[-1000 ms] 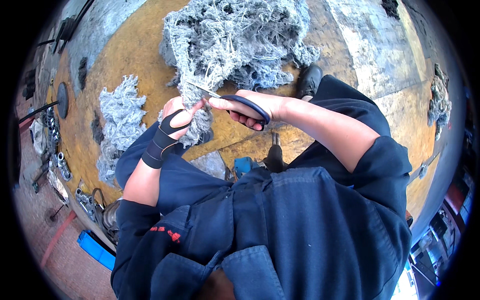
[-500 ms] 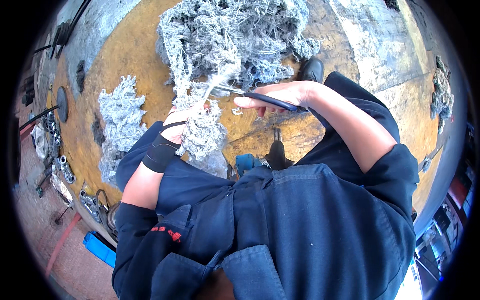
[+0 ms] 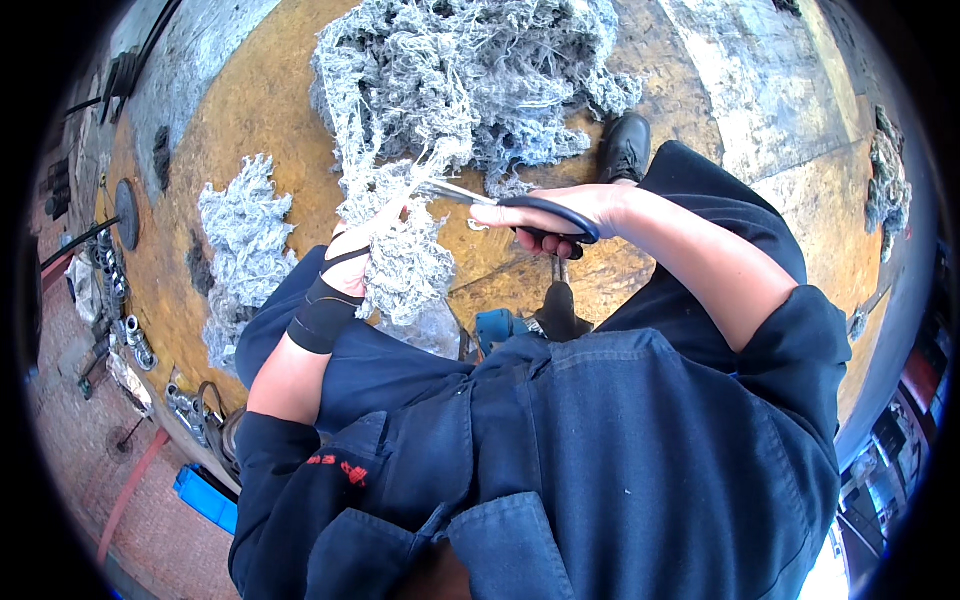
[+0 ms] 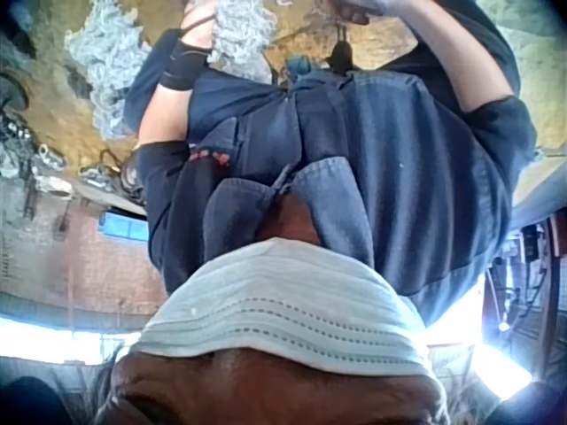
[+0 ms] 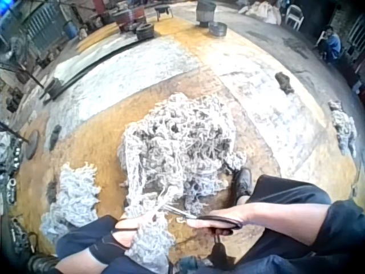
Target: The person cuts through tangled grey fibrous scrap material using a pair of scissors, pulling portions of the material up with one hand while snipping with the other.
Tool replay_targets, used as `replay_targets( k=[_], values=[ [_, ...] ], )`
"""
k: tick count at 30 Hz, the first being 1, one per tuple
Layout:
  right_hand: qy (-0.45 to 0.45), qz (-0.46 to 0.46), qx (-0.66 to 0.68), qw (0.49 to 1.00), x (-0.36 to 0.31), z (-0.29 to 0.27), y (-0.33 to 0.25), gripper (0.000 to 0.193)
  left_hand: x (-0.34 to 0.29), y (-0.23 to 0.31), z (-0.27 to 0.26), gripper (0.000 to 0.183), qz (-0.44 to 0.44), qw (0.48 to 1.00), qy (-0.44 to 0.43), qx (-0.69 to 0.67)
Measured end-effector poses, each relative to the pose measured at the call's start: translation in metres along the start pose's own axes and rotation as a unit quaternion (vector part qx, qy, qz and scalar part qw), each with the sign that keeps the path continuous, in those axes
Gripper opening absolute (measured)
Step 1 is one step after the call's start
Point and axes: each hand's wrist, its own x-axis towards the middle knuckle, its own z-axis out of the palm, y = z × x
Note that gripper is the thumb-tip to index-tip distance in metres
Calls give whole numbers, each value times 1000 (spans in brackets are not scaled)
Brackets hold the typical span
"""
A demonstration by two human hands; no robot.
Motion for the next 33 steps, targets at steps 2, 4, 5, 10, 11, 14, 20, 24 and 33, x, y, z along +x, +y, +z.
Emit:
replay_targets(
  k=[2, 4, 5, 10, 11, 14, 20, 24, 33],
  values=[
    [-7, -12, -46, 999, 3, -1, 1, 74, -1, 1, 1, 32, -4, 1000, -3, -2],
    [-12, -21, -38, 999, 6, 2, -3, 74, 0, 2, 0, 32, -16, 1000, -9, 0],
    [-14, -25, -34, 999, 8, 3, -6, 74, -1, 1, 1, 32, -22, 1000, -2, -20],
    [20, -73, 14, 997, 21, 12, -15, 71, 3, -2, 1, 27, -16, 998, -4, -62],
    [36, -100, -6, 994, 22, 13, -15, 71, 4, 0, 2, 26, -3, 998, -11, -63],
    [65, -167, -73, 981, 21, 18, -22, 67, 3, 3, 6, 24, -24, 990, -21, -136],
    [97, -235, -83, 964, 21, 22, -35, 66, -1, 12, 12, 27, 21, 991, -44, -122],
    [87, -227, -28, 970, 20, 26, -39, 74, 9, 11, 5, 25, 28, 981, -83, -176],
    [-12, -165, 162, 973, 13, 29, -41, 65, 11, 17, 12, 33, 94, 993, -13, -76]
  ],
)
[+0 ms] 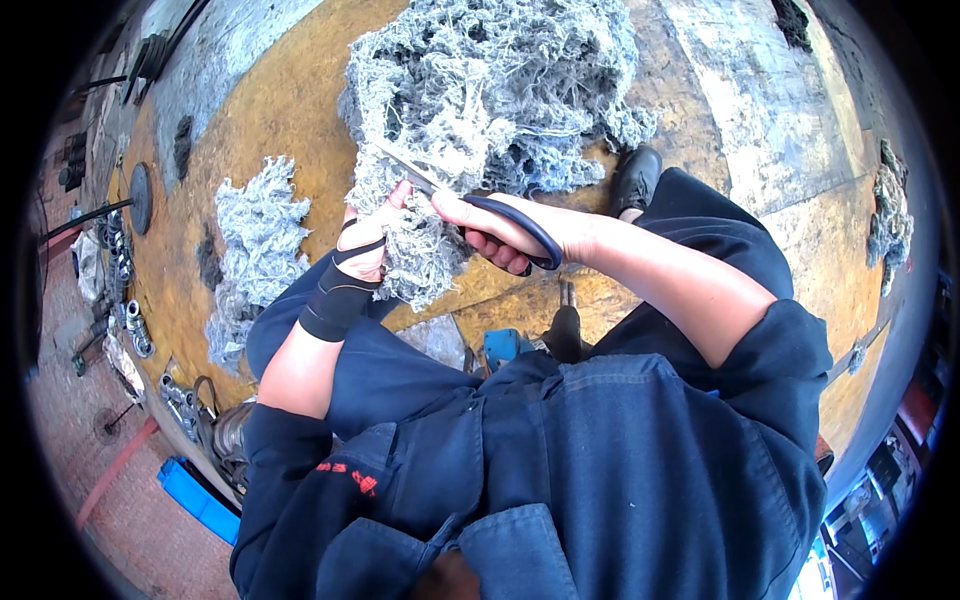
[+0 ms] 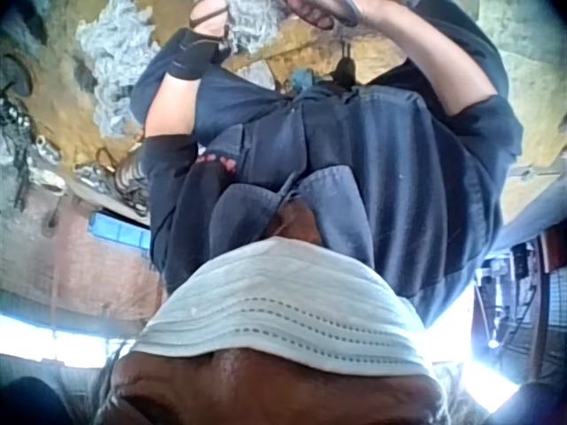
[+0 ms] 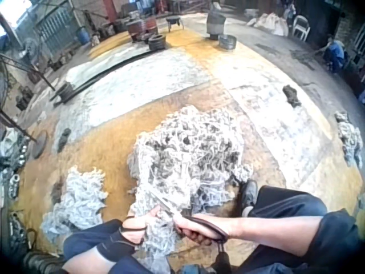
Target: The person cuts through tangled grey fibrous scrap material using a pair of scissors, pulling portions of the material up with one hand while snipping with the other.
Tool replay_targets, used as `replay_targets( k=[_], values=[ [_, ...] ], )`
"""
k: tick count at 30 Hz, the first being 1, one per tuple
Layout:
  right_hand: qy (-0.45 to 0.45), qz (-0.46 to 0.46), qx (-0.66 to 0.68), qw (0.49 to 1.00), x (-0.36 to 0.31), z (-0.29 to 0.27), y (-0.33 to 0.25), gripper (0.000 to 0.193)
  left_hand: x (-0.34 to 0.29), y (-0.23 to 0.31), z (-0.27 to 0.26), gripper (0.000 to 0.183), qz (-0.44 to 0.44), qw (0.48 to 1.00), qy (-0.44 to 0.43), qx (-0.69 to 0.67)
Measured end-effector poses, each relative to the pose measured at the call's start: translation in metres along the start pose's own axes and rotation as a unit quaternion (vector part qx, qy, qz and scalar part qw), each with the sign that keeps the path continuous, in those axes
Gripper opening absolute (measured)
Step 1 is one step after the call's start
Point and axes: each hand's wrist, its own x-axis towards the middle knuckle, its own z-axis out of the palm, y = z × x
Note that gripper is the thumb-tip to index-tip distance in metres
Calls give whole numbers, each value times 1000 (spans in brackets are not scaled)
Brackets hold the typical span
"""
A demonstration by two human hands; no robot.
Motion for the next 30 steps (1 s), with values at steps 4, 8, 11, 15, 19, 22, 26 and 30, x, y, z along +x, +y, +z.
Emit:
replay_targets(
  k=[4, 8, 11, 15, 19, 22, 26, 30],
  values=[
    [-3, -12, 43, 999, -11, 2, -9, 65, 11, -9, -20, 25, 47, 989, -102, 91],
    [108, -139, 77, 981, -25, -10, -45, 69, 8, -29, -18, 22, 64, 980, -32, 184],
    [285, -126, -213, 926, -13, -40, -43, 77, 9, -15, -14, 19, -10, 999, -35, 32],
    [265, -4, -407, 874, -16, -46, -31, 85, -2, -2, 2, 20, -155, 987, -42, -18],
    [130, 90, -336, 929, -24, -33, -10, 82, -26, -22, 3, 18, -231, 972, -38, 24],
    [41, 167, -307, 936, -25, -33, 7, 86, -35, -33, -3, 19, -190, 981, -27, 13],
    [24, 193, -313, 930, -16, -45, 26, 90, -34, -28, -4, 33, -175, 978, 14, -111],
    [33, 80, -302, 949, -14, -45, 19, 87, -36, -25, -7, 41, -136, 979, -23, -149]
  ],
)
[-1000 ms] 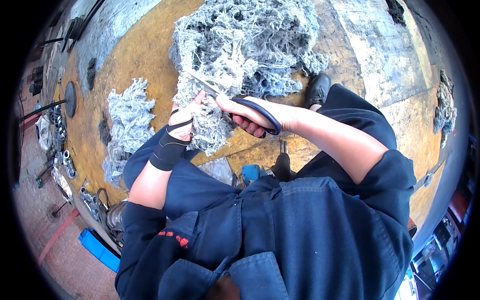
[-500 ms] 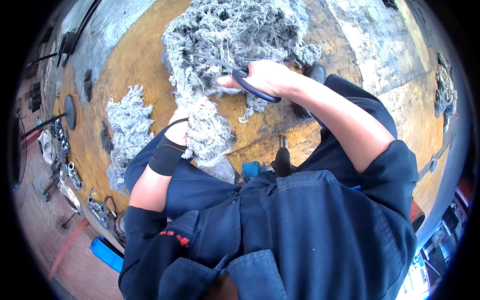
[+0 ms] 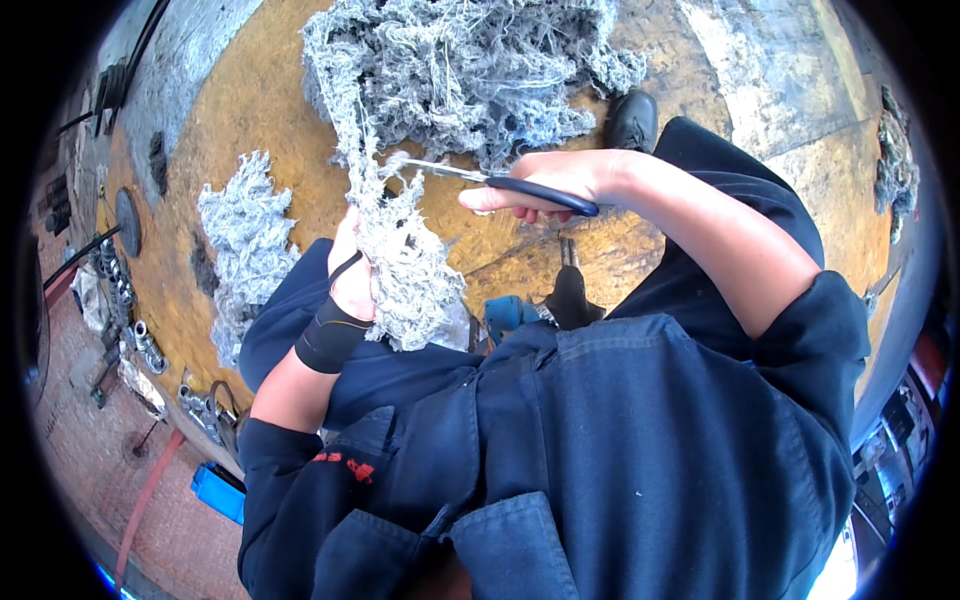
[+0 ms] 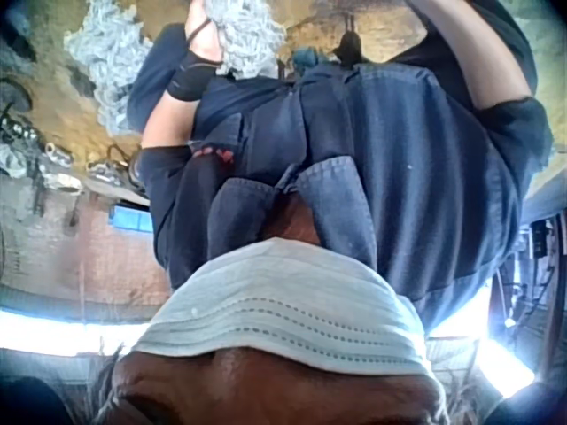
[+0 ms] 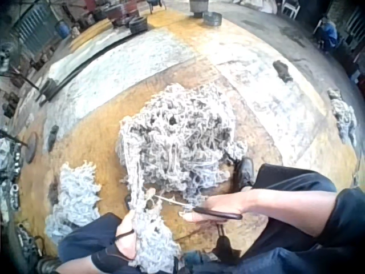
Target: The person cuts through tangled grey fibrous scrap material using a pair of scissors, pulling portions of the material up with one hand while snipping with the other.
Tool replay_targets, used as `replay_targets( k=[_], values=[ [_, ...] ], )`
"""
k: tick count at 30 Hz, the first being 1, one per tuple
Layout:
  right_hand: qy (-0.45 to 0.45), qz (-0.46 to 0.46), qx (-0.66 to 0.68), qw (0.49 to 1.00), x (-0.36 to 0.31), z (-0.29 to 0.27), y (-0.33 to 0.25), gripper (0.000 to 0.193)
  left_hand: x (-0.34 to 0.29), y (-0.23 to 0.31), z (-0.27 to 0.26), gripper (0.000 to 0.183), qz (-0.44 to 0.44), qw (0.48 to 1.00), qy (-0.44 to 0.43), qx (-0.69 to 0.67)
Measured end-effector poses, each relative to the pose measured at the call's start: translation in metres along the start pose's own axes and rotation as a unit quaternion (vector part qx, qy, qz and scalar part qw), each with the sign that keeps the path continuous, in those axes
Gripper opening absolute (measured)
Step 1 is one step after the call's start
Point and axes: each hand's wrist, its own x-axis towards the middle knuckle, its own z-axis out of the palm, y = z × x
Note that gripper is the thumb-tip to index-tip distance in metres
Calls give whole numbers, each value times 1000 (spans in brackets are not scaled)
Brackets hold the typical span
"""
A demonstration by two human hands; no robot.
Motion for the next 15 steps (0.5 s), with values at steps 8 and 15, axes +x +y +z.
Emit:
replay_targets(
  k=[8, 15],
  values=[
    [-33, 9, -114, 993, 23, -2, -19, 94, 5, -9, -7, 27, 37, 992, 61, 107],
    [-5, 36, -111, 993, 31, -9, -37, 87, -2, -6, -12, 27, -4, 996, 37, 87]
  ],
)
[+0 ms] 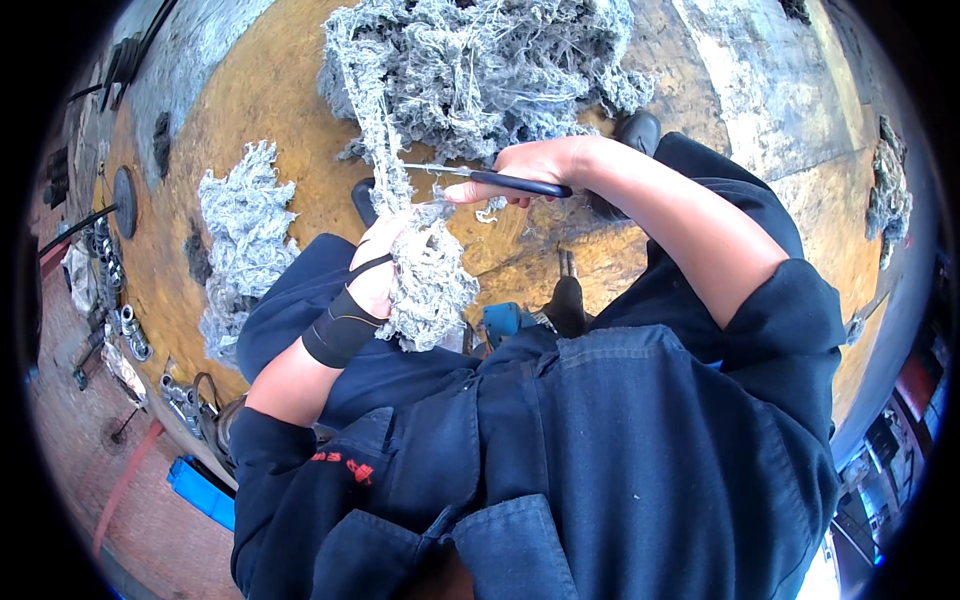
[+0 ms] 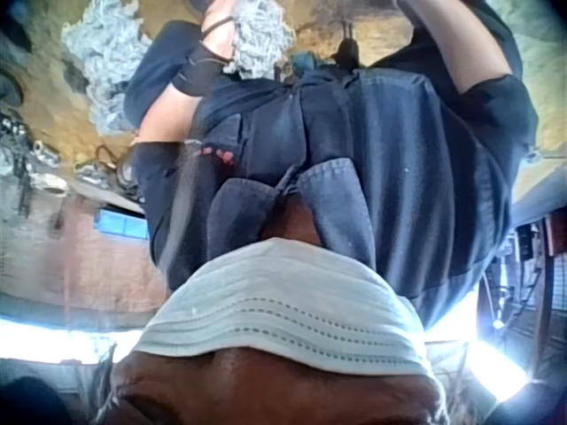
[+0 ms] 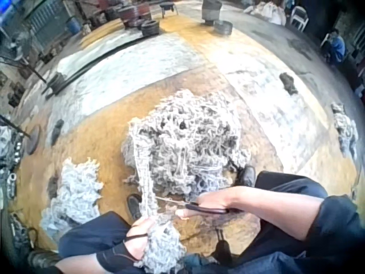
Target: The person cuts through tangled grey fibrous scrap material using a pair of scissors, pulling portions of the material up with one hand while snipping with the other.
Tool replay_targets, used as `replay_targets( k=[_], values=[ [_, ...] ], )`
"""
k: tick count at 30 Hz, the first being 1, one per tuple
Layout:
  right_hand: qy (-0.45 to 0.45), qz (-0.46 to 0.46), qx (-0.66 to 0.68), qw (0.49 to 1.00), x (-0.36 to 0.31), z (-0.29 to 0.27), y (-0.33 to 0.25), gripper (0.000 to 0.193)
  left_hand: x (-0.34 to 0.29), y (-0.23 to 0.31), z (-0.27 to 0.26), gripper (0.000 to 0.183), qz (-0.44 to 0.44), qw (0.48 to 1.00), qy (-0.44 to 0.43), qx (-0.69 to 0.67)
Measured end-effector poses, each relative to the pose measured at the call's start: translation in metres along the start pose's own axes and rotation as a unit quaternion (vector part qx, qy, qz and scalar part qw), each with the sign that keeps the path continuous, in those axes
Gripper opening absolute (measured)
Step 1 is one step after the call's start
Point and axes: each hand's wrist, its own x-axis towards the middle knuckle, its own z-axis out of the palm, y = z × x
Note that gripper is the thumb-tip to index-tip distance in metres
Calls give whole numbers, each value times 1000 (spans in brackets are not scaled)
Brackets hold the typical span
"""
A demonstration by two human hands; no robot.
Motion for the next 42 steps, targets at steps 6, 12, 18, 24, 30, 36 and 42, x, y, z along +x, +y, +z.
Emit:
replay_targets(
  k=[6, 12, 18, 24, 30, 36, 42],
  values=[
    [-50, 5, 8, 999, 30, 0, -3, 96, 1, -1, 0, 24, -6, 999, -34, 9],
    [-31, -19, 76, 996, 34, 2, -23, 91, 3, -5, 1, 26, 68, 987, 14, 146],
    [-19, -50, 67, 996, 27, 12, -37, 86, 16, -1, -23, 28, 160, 849, 56, 500],
    [13, -64, 15, 998, 21, 20, -34, 80, 2, 5, -19, 29, 145, 754, 67, 638],
    [15, -132, -24, 991, 28, 28, -30, 82, -2, -4, -20, 26, 268, 678, -1, 684],
    [4, -97, -17, 995, 27, 21, -29, 75, -3, 4, -4, 26, 181, 696, 30, 695],
    [1, -106, 51, 993, 7, 23, -31, 70, -1, 3, -4, 15, 179, 615, -11, 768]
  ],
)
